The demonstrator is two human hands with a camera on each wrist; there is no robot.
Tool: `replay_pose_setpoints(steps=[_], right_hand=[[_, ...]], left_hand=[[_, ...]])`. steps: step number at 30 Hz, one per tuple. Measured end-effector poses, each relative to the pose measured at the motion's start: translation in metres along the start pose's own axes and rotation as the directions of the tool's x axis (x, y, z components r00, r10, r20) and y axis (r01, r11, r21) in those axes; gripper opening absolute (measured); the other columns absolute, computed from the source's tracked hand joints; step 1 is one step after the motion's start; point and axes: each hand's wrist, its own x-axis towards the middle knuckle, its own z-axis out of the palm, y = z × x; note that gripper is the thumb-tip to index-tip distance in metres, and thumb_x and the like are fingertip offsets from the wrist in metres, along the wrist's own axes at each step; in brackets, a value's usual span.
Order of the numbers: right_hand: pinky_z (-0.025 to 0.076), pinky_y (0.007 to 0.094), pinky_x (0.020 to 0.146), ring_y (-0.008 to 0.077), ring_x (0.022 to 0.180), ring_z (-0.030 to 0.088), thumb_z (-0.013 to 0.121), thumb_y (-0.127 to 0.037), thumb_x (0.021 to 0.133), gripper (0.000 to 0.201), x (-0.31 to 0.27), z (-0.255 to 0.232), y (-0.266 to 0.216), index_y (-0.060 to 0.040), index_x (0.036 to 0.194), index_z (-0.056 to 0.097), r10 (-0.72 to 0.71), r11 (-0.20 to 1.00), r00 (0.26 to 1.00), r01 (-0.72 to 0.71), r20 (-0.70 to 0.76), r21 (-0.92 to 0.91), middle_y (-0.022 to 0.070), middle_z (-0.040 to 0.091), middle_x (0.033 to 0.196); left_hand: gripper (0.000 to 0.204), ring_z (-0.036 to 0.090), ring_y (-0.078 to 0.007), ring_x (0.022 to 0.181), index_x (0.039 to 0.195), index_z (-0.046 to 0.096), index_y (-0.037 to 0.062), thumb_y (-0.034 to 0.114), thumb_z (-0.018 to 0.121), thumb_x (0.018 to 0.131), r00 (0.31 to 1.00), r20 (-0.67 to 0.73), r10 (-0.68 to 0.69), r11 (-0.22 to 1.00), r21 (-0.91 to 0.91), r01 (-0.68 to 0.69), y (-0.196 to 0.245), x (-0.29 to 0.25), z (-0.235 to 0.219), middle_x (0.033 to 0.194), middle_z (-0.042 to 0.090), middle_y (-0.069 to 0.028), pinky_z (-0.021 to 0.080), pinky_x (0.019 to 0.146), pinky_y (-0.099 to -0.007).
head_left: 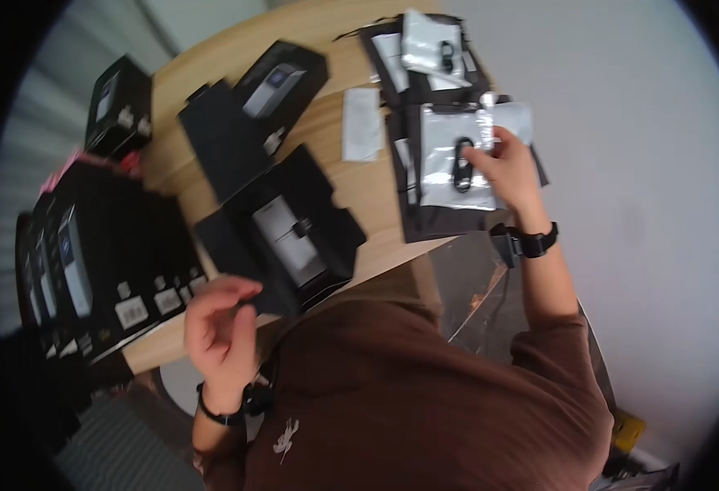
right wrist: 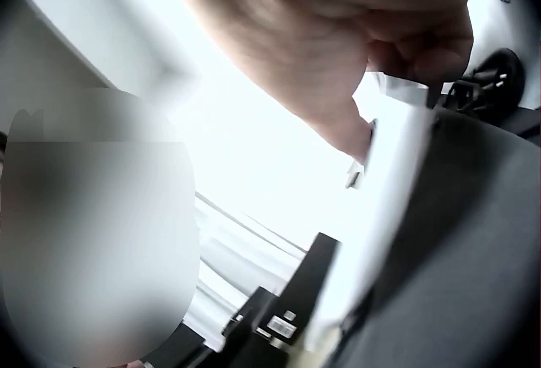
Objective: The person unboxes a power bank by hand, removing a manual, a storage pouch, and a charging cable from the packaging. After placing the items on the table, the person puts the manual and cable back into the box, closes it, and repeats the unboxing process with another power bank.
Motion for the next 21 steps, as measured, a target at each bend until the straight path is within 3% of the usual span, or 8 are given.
replay_pose_setpoints(steps=[3,6,8,11,13,15,18,21], right_hand=[[0.053,0.0302,0.066,0.0147,0.073,0.069,0.089,-0.028,0.086,0.067,-0.002,0.012,-0.009,0.0074,0.137,0.063,-0.051,0.948,0.995,0.020,-0.090,-0.319,0.0102,0.075,0.085],[0.057,0.0349,0.076,0.0232,0.086,0.074,0.086,-0.026,0.089,0.059,-0.012,0.014,-0.030,0.0024,0.136,0.064,-0.205,0.860,0.962,0.089,-0.180,-0.502,0.0145,0.077,0.098],[0.058,0.0371,0.081,0.0267,0.093,0.075,0.084,-0.022,0.090,0.052,-0.011,0.007,-0.033,-0.0004,0.134,0.067,-0.320,0.800,0.930,0.163,-0.181,-0.578,0.0157,0.077,0.105],[0.057,0.0380,0.084,0.0269,0.098,0.074,0.081,-0.014,0.092,0.039,-0.019,0.015,-0.053,-0.0037,0.128,0.070,-0.512,0.762,0.844,0.363,-0.157,-0.536,0.0139,0.077,0.109],[0.056,0.0353,0.084,0.0237,0.095,0.071,0.079,-0.008,0.092,0.031,-0.045,0.041,-0.082,-0.0049,0.122,0.071,-0.405,0.845,0.907,0.324,-0.113,-0.425,0.0103,0.074,0.104],[0.057,0.0336,0.083,0.0230,0.095,0.071,0.080,-0.005,0.089,0.031,-0.059,0.062,-0.093,-0.0044,0.119,0.071,-0.526,0.769,0.847,0.513,0.080,-0.380,0.0095,0.073,0.105],[0.058,0.0370,0.087,0.0272,0.098,0.071,0.079,0.001,0.085,0.035,-0.074,0.093,-0.103,-0.0020,0.118,0.070,-0.539,0.795,0.788,0.593,0.298,-0.130,0.0115,0.072,0.109],[0.055,0.0407,0.098,0.0321,0.103,0.070,0.079,-0.001,0.085,0.035,-0.082,0.115,-0.131,-0.0043,0.119,0.071,-0.618,0.659,0.582,0.750,0.529,-0.054,0.0123,0.073,0.115]], left_hand=[[0.027,0.068,-0.0281,0.109,0.113,0.062,0.0017,-0.013,0.067,0.090,1.000,-0.008,0.014,0.993,0.118,-0.013,-0.007,-0.006,-0.007,0.116,0.070,-0.0184,0.054,0.098,-0.0398],[0.024,0.070,-0.0303,0.107,0.104,0.066,0.0025,-0.010,0.074,0.085,0.971,0.217,0.095,0.950,0.272,-0.154,0.004,0.001,-0.009,0.111,0.073,-0.0157,0.054,0.097,-0.0403],[0.028,0.071,-0.0290,0.107,0.100,0.069,0.0073,0.005,0.086,0.078,0.926,0.352,0.135,0.883,0.380,-0.274,-0.003,0.002,-0.006,0.108,0.073,-0.0083,0.053,0.100,-0.0472],[0.030,0.069,-0.0256,0.114,0.101,0.070,0.0101,0.016,0.089,0.079,0.886,0.451,0.112,0.761,0.535,-0.368,-0.006,0.001,0.002,0.108,0.073,-0.0038,0.045,0.113,-0.0542],[0.032,0.067,-0.0243,0.117,0.103,0.070,0.0107,0.020,0.089,0.079,0.889,0.449,0.094,0.713,0.593,-0.375,-0.015,0.000,0.000,0.109,0.072,-0.0024,0.038,0.119,-0.0581],[0.032,0.066,-0.0235,0.121,0.104,0.071,0.0109,0.022,0.089,0.080,0.903,0.424,0.076,0.705,0.617,-0.349,-0.025,-0.002,-0.003,0.111,0.071,-0.0018,0.032,0.124,-0.0616],[0.035,0.066,-0.0263,0.125,0.104,0.072,0.0099,0.022,0.091,0.077,0.911,0.406,0.071,0.701,0.630,-0.335,-0.023,-0.001,-0.007,0.114,0.073,-0.0019,0.029,0.126,-0.0644],[0.032,0.063,-0.0258,0.129,0.104,0.073,0.0109,0.023,0.089,0.079,0.911,0.411,0.042,0.677,0.659,-0.329,-0.019,0.002,-0.002,0.117,0.072,-0.0005,0.026,0.126,-0.0666]])
